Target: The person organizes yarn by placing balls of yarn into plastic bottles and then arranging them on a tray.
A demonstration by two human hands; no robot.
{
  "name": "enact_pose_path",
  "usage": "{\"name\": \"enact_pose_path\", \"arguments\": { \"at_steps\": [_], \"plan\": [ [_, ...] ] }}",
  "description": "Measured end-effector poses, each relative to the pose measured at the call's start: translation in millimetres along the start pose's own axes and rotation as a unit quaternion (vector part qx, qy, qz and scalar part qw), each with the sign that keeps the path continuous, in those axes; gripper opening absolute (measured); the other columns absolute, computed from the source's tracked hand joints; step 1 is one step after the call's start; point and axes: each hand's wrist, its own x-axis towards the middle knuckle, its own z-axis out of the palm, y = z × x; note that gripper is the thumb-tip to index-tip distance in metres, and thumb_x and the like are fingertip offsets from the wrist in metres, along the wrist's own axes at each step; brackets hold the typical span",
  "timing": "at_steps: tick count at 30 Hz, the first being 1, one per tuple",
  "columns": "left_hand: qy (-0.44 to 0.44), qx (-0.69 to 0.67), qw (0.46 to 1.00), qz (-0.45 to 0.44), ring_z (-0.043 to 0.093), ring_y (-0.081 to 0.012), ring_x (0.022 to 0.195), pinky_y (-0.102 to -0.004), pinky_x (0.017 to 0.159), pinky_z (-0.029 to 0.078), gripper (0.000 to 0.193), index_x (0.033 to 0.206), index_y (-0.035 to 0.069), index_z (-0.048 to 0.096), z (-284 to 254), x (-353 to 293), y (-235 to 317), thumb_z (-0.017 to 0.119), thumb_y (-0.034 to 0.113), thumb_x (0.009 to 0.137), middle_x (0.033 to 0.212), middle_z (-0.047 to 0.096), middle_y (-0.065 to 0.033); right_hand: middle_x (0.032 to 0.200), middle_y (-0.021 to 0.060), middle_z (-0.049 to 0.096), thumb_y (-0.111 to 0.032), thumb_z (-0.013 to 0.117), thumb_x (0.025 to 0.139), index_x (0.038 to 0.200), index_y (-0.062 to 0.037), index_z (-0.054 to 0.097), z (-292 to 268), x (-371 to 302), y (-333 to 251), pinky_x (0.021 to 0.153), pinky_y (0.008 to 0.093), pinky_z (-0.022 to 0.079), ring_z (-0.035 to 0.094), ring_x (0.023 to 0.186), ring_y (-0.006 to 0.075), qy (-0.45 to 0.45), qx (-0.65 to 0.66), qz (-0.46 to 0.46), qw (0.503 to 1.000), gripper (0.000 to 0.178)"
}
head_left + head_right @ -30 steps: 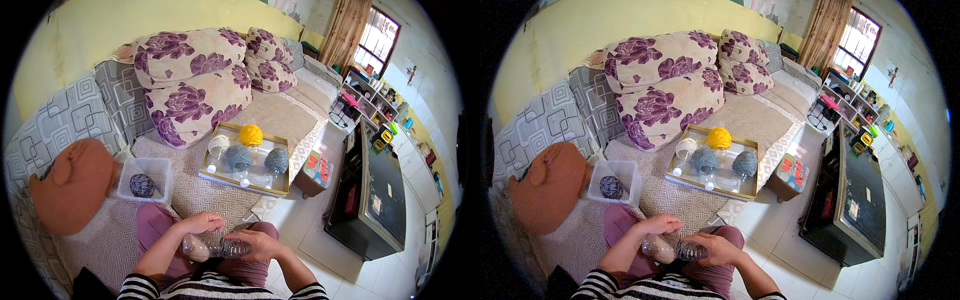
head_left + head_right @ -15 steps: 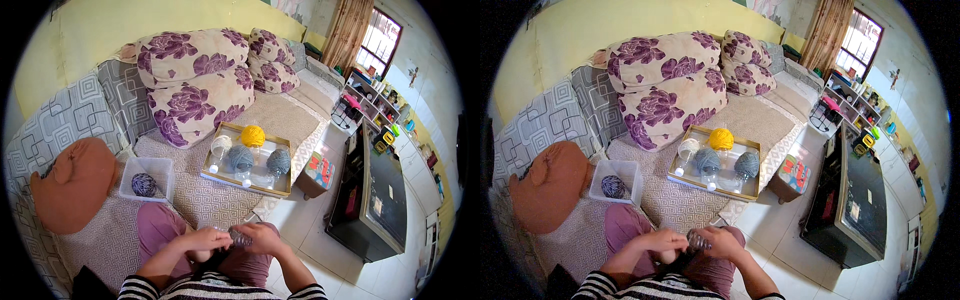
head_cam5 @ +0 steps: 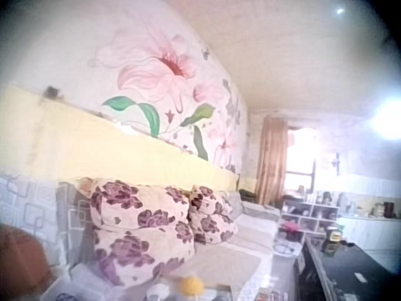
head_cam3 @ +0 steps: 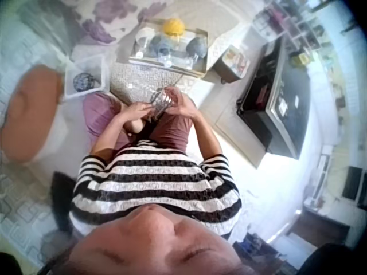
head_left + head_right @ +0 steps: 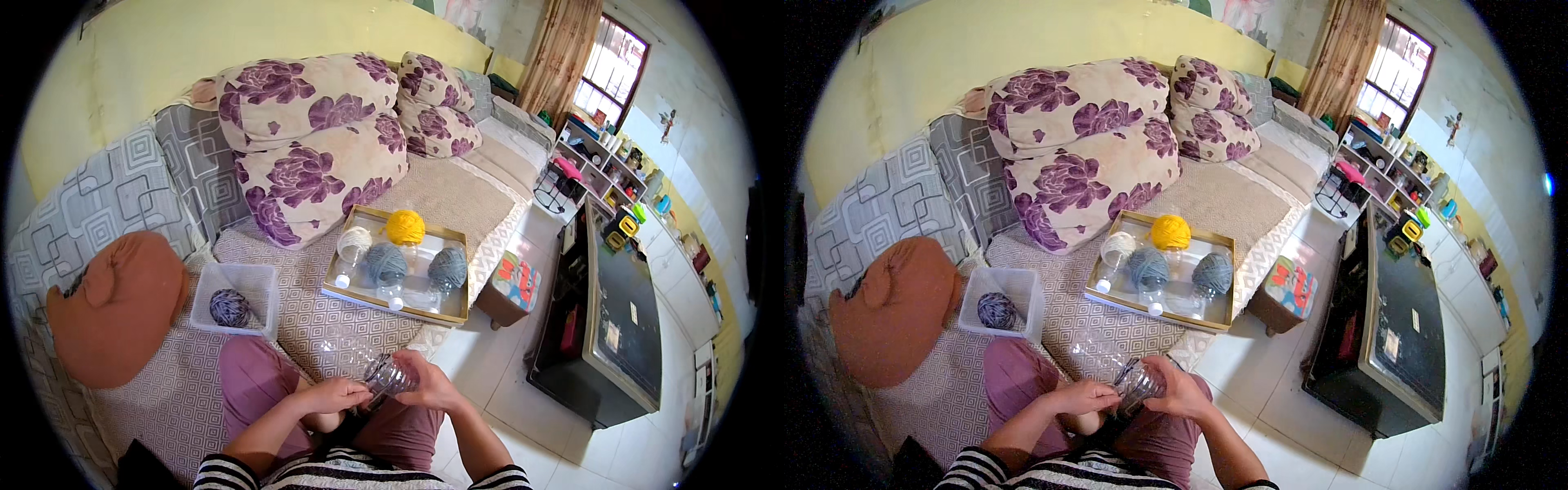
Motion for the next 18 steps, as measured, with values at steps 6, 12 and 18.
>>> {"name": "enact_pose_path", "arguments": {
  "at_steps": [6,12,18],
  "plan": [
    [0.031,-0.086,0.994,0.059,0.052,-0.0079,0.065,-0.0245,0.062,0.043,0.025,0.082,0.005,0.06,-17.3,-15.0,16.2,0.048,0.026,0.088,0.067,0.057,-0.0008,0.108,0.0153,0.052,-0.022,0.07,0.06,0.122,-0.0048,0.037,-0.9,-1.7,2.4,0.088,0.0327,0.04,0.053,0.1,0.0264,0.014,-0.093,0.012,0.995,0.073],
    [0.111,-0.1,0.988,0.051,0.052,-0.007,0.065,-0.0226,0.061,0.042,0.023,0.08,0.003,0.059,-9.8,-16.1,5.8,0.05,0.022,0.088,0.068,0.058,-0.0014,0.099,0.0159,0.055,-0.018,0.069,0.059,0.121,-0.0033,0.036,5.6,-3.1,13.8,0.08,0.0328,0.043,0.055,0.088,0.027,0.082,-0.069,0.025,0.994,0.072],
    [0.219,-0.119,0.967,0.044,0.051,-0.0056,0.063,-0.0211,0.058,0.042,0.014,0.082,0.001,0.058,4.8,-15.5,3.9,0.057,0.015,0.083,0.069,0.059,-0.0007,0.102,0.0158,0.055,-0.019,0.071,0.062,0.119,-0.0025,0.04,9.1,-3.1,9.2,0.084,0.0312,0.042,0.054,0.098,0.0228,0.051,-0.068,0.016,0.996,0.067]
  ]
}}
